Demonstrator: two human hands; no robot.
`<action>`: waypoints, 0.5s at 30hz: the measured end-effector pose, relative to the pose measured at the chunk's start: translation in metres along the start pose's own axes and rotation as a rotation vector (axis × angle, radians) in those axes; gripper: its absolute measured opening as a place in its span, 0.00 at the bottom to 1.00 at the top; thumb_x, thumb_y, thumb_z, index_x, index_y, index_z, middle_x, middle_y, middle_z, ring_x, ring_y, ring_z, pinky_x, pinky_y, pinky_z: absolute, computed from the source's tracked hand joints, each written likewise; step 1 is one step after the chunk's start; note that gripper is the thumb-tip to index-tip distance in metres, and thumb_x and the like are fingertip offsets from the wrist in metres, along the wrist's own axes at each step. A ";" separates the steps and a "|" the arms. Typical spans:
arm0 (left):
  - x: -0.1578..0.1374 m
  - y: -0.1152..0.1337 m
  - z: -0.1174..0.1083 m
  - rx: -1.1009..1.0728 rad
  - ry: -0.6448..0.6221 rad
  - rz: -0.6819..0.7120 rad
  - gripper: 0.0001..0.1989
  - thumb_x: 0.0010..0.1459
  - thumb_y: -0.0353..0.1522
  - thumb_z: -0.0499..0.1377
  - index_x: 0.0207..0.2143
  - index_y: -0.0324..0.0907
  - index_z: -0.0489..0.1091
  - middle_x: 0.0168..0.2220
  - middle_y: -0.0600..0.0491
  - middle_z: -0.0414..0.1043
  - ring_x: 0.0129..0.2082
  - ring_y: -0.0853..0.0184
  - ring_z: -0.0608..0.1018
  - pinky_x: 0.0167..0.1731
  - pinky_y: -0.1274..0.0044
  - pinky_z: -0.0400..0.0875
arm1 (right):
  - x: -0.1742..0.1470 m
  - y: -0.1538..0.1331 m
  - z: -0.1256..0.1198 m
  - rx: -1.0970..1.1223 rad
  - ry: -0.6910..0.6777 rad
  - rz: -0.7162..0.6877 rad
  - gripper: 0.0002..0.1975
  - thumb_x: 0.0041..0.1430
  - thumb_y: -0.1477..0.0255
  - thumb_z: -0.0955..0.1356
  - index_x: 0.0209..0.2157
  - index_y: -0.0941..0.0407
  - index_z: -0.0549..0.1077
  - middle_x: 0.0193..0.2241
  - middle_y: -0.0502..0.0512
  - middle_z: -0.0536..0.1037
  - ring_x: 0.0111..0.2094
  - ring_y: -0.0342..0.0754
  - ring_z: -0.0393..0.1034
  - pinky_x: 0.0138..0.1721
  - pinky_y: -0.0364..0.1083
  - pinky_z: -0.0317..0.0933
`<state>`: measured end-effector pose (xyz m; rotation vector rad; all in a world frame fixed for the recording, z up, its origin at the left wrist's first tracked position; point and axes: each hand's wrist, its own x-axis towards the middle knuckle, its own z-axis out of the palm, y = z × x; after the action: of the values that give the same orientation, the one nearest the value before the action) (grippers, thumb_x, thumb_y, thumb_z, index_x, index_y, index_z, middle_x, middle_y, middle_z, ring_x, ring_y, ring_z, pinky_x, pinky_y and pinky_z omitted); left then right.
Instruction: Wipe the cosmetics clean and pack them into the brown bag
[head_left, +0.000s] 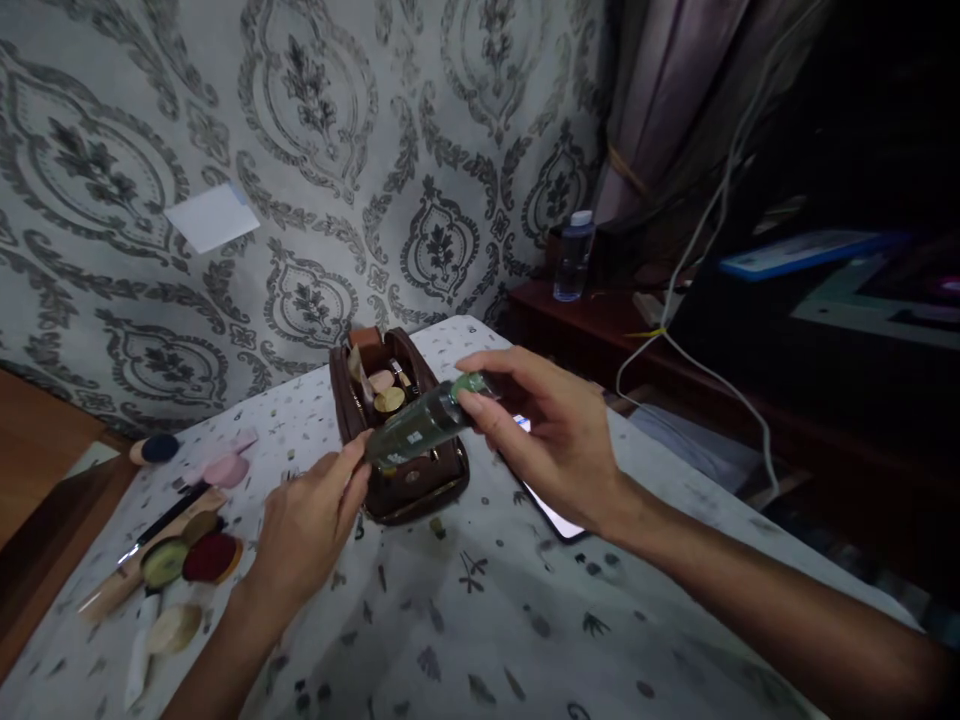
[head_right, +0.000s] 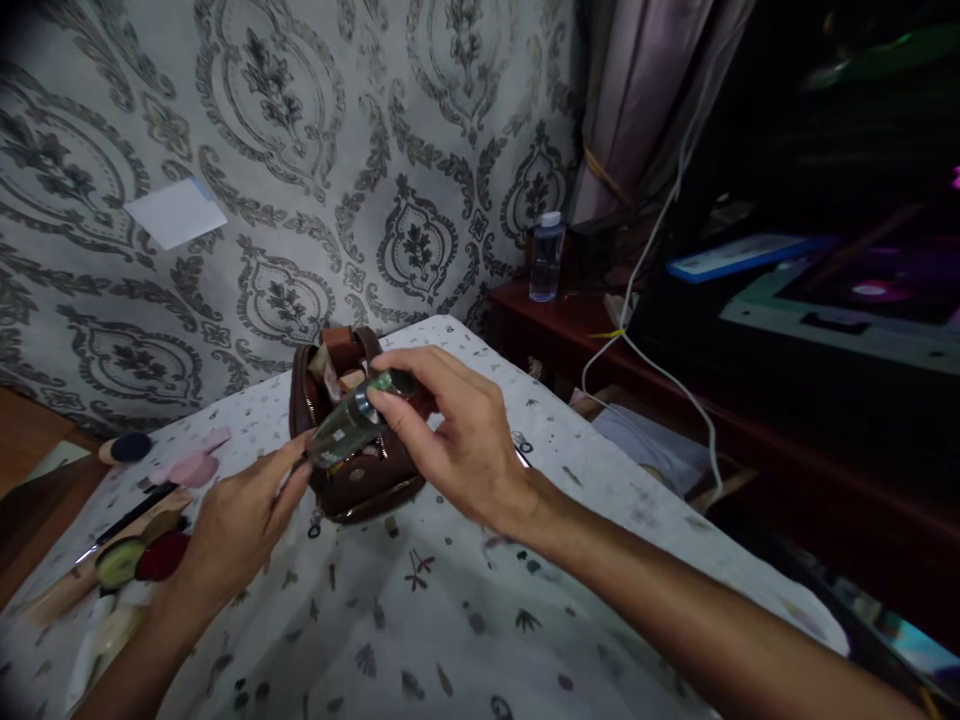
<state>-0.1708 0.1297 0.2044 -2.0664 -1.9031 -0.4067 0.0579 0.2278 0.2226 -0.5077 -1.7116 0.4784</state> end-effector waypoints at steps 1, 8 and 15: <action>0.002 0.000 0.001 0.073 -0.017 -0.007 0.19 0.68 0.38 0.47 0.58 0.48 0.65 0.39 0.51 0.80 0.27 0.62 0.81 0.21 0.77 0.66 | 0.006 0.003 0.002 -0.023 0.009 -0.028 0.07 0.63 0.71 0.68 0.43 0.56 0.73 0.36 0.54 0.78 0.34 0.45 0.73 0.30 0.42 0.65; 0.003 -0.005 0.014 0.000 0.046 0.026 0.16 0.69 0.38 0.46 0.53 0.44 0.65 0.38 0.50 0.80 0.26 0.65 0.81 0.25 0.78 0.70 | 0.045 0.027 0.026 -0.113 -0.038 -0.146 0.09 0.66 0.67 0.65 0.43 0.57 0.72 0.36 0.55 0.77 0.36 0.46 0.70 0.38 0.45 0.64; 0.002 -0.009 0.025 -0.185 0.178 -0.031 0.14 0.67 0.37 0.49 0.48 0.41 0.69 0.34 0.51 0.80 0.29 0.67 0.81 0.34 0.79 0.74 | 0.078 0.040 0.068 -0.176 -0.402 -0.131 0.08 0.66 0.72 0.64 0.45 0.58 0.70 0.40 0.56 0.75 0.41 0.49 0.68 0.44 0.45 0.59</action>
<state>-0.1790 0.1425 0.1827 -2.0363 -1.8548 -0.7730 -0.0192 0.3020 0.2495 -0.4408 -2.1720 0.3521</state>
